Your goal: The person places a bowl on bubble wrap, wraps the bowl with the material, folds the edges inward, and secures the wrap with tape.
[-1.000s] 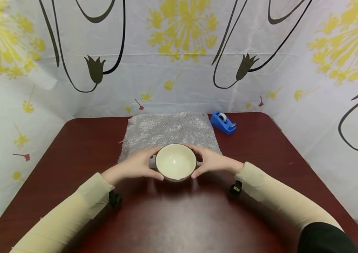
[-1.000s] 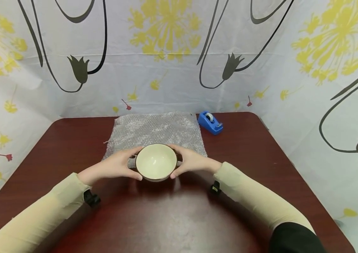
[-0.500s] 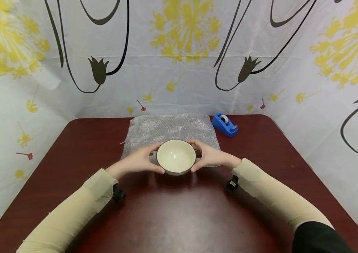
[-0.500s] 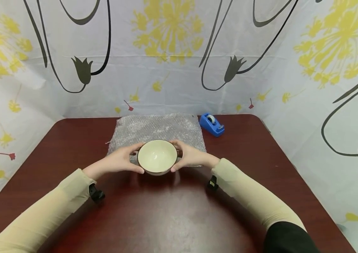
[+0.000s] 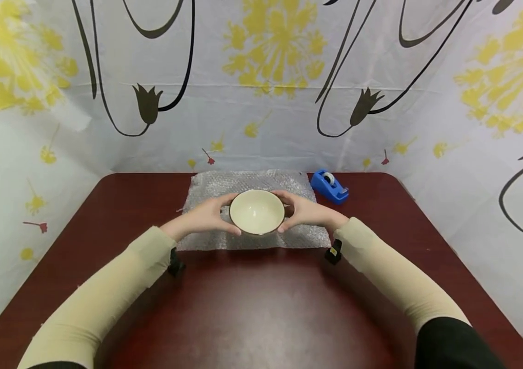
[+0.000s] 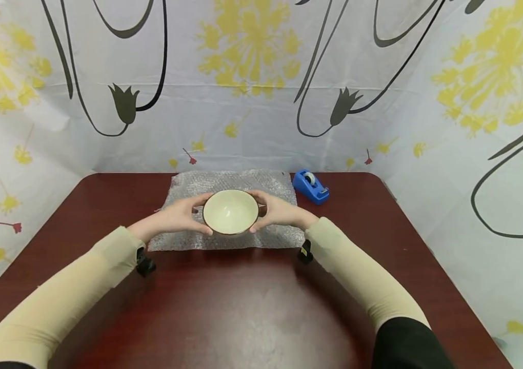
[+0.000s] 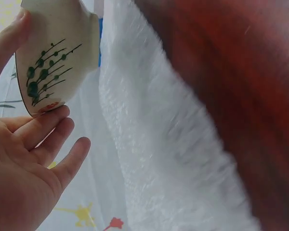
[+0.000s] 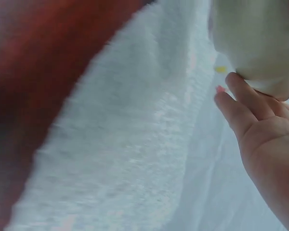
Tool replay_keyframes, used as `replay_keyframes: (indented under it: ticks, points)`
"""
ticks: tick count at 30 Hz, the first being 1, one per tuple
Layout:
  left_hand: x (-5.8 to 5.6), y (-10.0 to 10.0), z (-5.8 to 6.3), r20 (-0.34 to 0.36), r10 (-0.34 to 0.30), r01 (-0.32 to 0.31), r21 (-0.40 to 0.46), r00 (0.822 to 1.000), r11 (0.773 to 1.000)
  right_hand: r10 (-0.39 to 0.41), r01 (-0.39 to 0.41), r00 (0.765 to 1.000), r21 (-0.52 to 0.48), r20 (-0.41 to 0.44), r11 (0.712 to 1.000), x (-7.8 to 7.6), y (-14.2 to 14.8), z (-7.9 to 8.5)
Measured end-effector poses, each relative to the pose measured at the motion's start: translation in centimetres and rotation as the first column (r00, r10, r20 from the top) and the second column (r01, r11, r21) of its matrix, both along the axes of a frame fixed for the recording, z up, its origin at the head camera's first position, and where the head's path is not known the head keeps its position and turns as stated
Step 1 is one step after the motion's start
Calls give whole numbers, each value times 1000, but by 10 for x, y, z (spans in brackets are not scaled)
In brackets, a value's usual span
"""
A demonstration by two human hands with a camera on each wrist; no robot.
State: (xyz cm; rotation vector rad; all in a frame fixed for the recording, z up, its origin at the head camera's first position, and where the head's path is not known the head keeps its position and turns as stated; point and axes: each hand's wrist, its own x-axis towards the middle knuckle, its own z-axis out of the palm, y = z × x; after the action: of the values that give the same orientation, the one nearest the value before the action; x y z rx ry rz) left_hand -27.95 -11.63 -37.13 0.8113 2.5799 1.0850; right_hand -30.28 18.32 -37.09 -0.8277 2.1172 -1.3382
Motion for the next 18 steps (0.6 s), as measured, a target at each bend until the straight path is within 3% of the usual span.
replay_keyframes:
  ticks: [8,18]
  points:
    - [-33,-5,20,-25,-7,7,-9,1000,1000,-21,22,998,-18,56,1000,-30,-3,19]
    - [-73,-4,12,51,-40,38,50,998,998,-18,32,983,-74,180,997,-64,-9,8]
